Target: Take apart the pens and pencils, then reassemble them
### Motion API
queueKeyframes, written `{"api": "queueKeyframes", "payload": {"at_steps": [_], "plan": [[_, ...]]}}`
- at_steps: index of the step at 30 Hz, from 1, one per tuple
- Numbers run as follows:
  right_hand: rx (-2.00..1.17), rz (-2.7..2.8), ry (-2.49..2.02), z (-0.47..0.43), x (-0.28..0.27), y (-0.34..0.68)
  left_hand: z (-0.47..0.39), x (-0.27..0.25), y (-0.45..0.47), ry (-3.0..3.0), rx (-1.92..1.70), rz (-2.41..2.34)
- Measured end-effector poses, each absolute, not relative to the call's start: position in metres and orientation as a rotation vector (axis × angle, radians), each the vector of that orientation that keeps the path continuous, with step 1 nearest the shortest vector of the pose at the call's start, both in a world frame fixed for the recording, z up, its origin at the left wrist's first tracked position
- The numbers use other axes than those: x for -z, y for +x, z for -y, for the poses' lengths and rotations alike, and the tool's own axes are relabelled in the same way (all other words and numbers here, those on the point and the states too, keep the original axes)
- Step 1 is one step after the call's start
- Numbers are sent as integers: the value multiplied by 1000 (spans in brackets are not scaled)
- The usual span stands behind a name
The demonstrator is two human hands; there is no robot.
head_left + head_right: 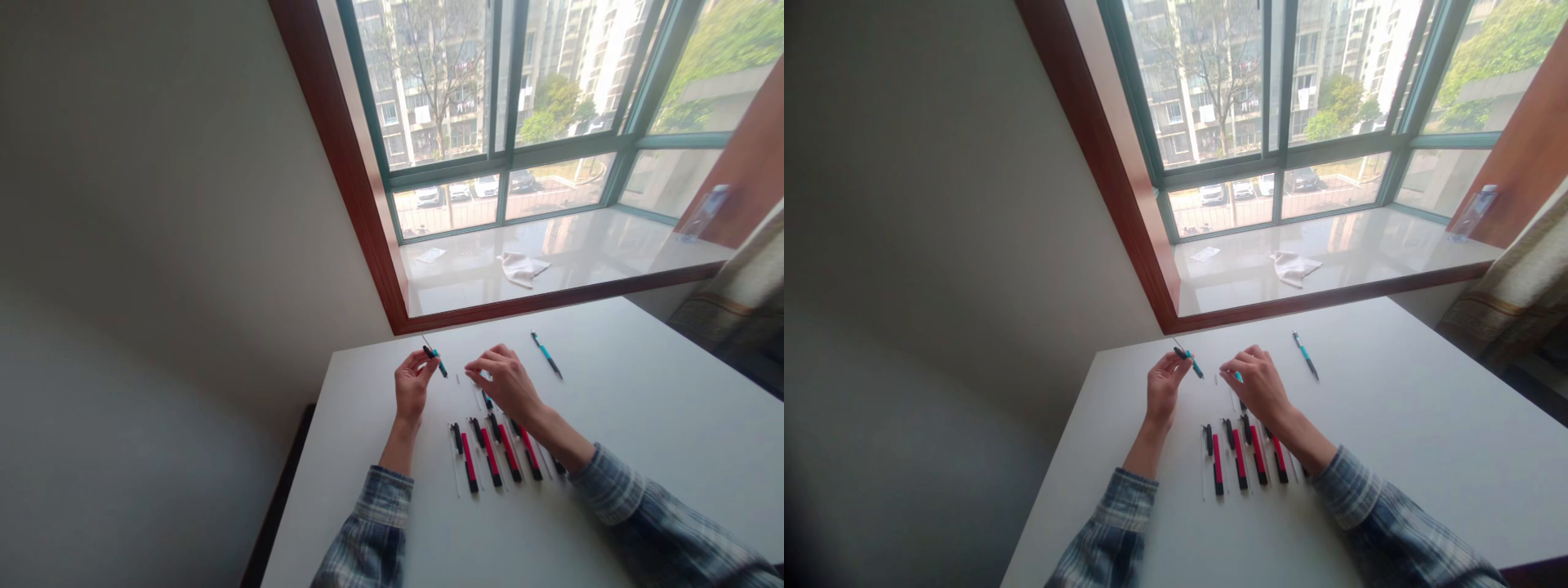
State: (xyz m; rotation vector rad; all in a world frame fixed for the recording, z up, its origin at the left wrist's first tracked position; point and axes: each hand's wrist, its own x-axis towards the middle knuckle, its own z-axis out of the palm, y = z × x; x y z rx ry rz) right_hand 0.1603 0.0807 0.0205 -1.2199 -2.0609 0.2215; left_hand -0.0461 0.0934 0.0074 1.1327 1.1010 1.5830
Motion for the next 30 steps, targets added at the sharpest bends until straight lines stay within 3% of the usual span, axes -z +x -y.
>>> {"api": "queueKeyframes", "payload": {"at_steps": [13,23,30], "plan": [[-39,2390,-1576,-93,-33,123,-97,1,-55,1177,-1607,-1243],[-70,2432,-1416,-92,-28,116,-95,-5,-53,1220,-1621,-1263],[-510,1988,-1209,-110,-32,183,-89,-4,-52,1412,-1505,-1426]]}}
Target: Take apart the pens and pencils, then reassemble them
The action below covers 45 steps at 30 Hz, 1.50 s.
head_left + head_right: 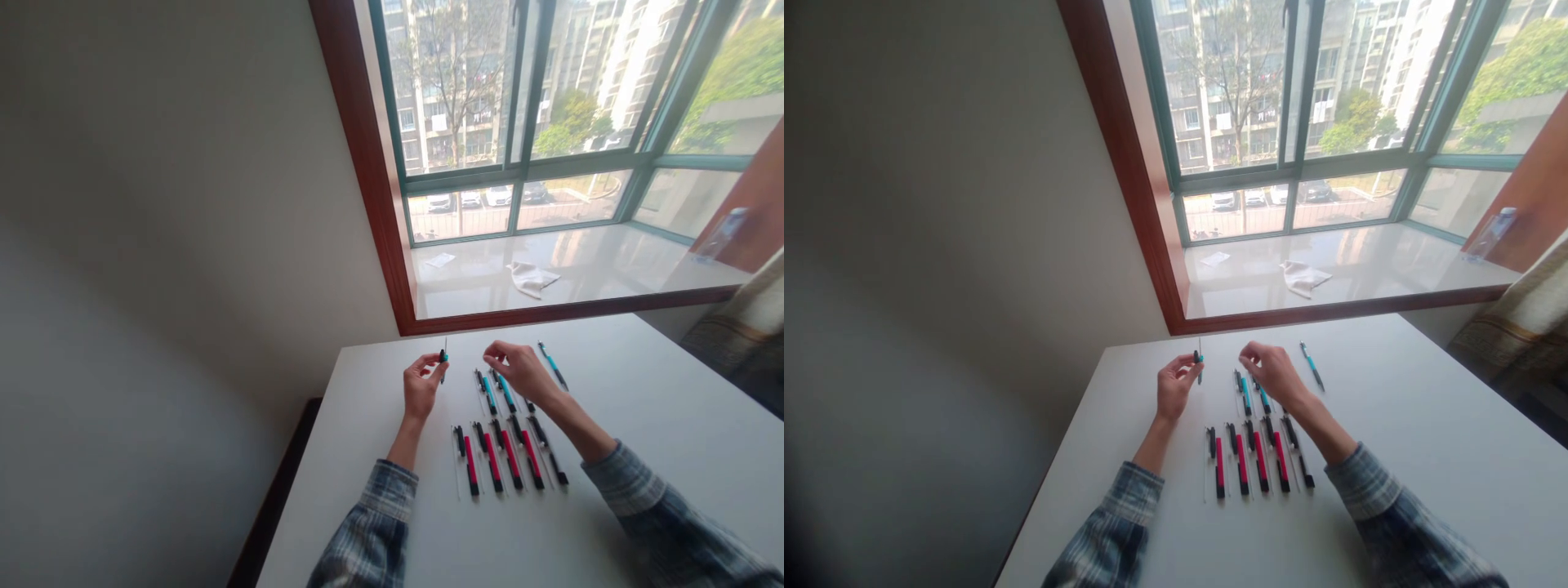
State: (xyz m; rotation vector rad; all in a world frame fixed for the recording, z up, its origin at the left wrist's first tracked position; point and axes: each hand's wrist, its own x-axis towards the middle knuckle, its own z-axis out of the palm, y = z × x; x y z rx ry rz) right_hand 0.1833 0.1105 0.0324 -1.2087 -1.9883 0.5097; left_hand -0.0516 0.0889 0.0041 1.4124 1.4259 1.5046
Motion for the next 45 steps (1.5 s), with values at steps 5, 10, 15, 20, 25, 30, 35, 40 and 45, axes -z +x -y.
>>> {"api": "queueKeyframes", "payload": {"at_steps": [5,10,15,20,25,30,35,40,45], "plan": [[-749,1641,-1203,-132,-6,221,-81,-9,-44,1630,-1447,-1503],[-912,1482,-1054,-132,3,223,-77,-12,-37,1823,-1386,-1445],[-964,1363,-998,-127,-4,218,-79,-11,-35,1874,-1350,-1424],[-1107,1299,-961,-125,-4,216,-78,-12,-33,1932,-1325,-1416],[-1183,1340,-897,-120,-9,212,-78,-16,-31,2008,-1292,-1445],[-1188,1416,-855,-117,-11,208,-79,-16,-31,2032,-1284,-1442],[-1149,1467,-881,-118,-8,207,-77,-17,-30,2024,-1291,-1438],[-1151,1465,-872,-116,-9,208,-77,-18,-30,2021,-1292,-1432],[-1152,1488,-860,-114,-11,205,-76,-20,-30,2028,-1285,-1428]]}}
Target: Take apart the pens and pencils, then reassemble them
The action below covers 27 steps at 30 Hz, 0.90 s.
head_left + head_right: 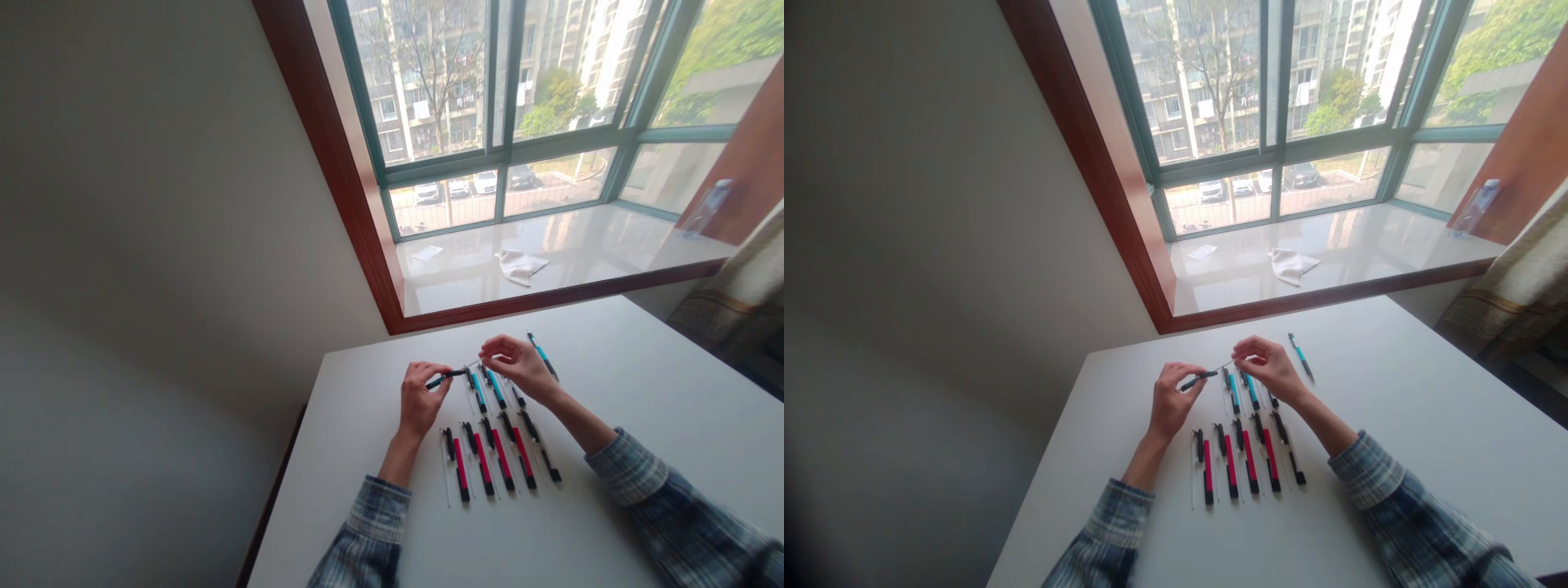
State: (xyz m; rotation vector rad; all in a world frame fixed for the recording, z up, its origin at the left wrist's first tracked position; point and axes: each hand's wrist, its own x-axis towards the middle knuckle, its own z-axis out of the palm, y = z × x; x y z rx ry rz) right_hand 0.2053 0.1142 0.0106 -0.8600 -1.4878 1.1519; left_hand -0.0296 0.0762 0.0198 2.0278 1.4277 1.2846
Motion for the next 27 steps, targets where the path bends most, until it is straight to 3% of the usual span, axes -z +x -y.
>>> {"api": "queueKeyframes", "payload": {"at_steps": [27], "plan": [[-1121,1708,-779,-104,-19,195,-73,-25,-23,1947,-1221,-1265]]}}
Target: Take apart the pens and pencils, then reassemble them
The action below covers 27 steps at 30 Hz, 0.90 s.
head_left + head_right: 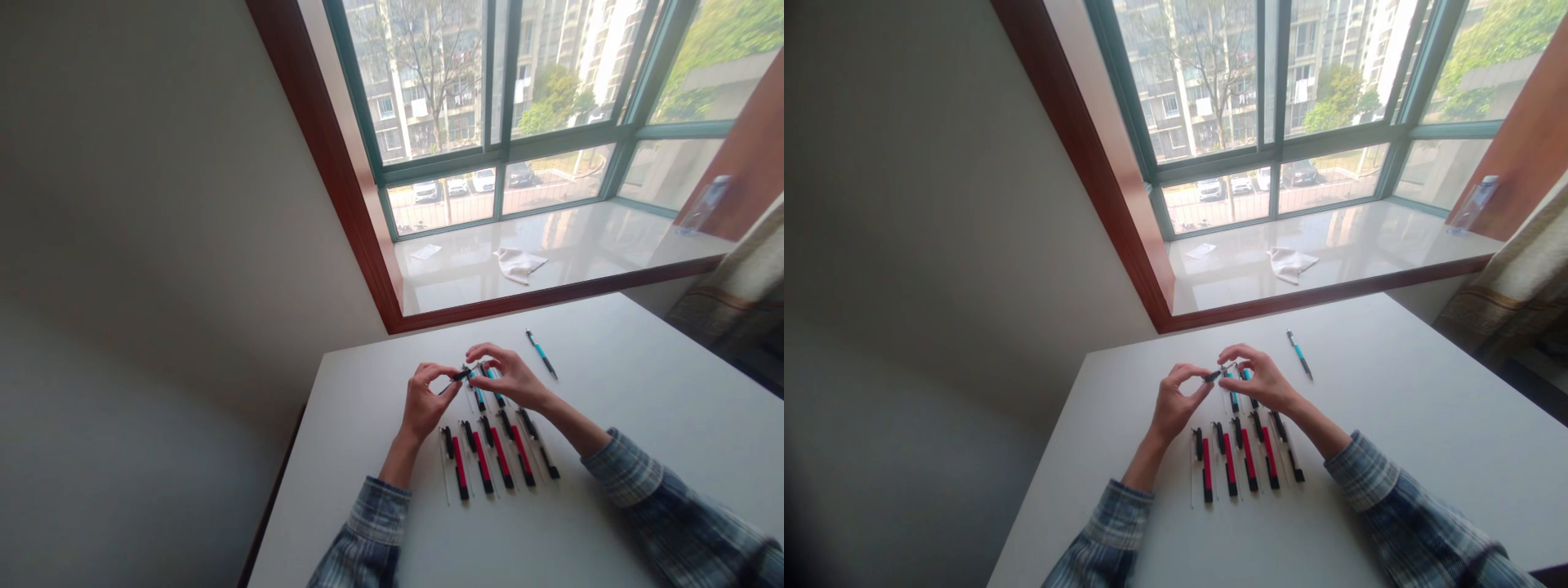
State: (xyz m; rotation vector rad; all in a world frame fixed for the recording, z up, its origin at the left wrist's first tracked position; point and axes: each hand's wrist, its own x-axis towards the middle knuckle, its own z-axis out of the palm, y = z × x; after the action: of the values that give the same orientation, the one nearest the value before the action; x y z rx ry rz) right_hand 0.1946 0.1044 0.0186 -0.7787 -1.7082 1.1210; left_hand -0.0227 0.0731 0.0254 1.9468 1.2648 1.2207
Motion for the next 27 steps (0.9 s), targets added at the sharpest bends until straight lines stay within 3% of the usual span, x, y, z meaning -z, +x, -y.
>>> {"api": "queueKeyframes", "payload": {"at_steps": [8,18,27], "plan": [[-1107,1726,-810,-104,-21,194,-71,-28,-19,1976,-1181,-1257],[-1271,1205,-754,-117,-14,211,-77,-15,-30,1910,-1264,-1447],[-974,1545,-927,-121,-10,214,-78,-19,-32,1946,-1298,-1526]]}}
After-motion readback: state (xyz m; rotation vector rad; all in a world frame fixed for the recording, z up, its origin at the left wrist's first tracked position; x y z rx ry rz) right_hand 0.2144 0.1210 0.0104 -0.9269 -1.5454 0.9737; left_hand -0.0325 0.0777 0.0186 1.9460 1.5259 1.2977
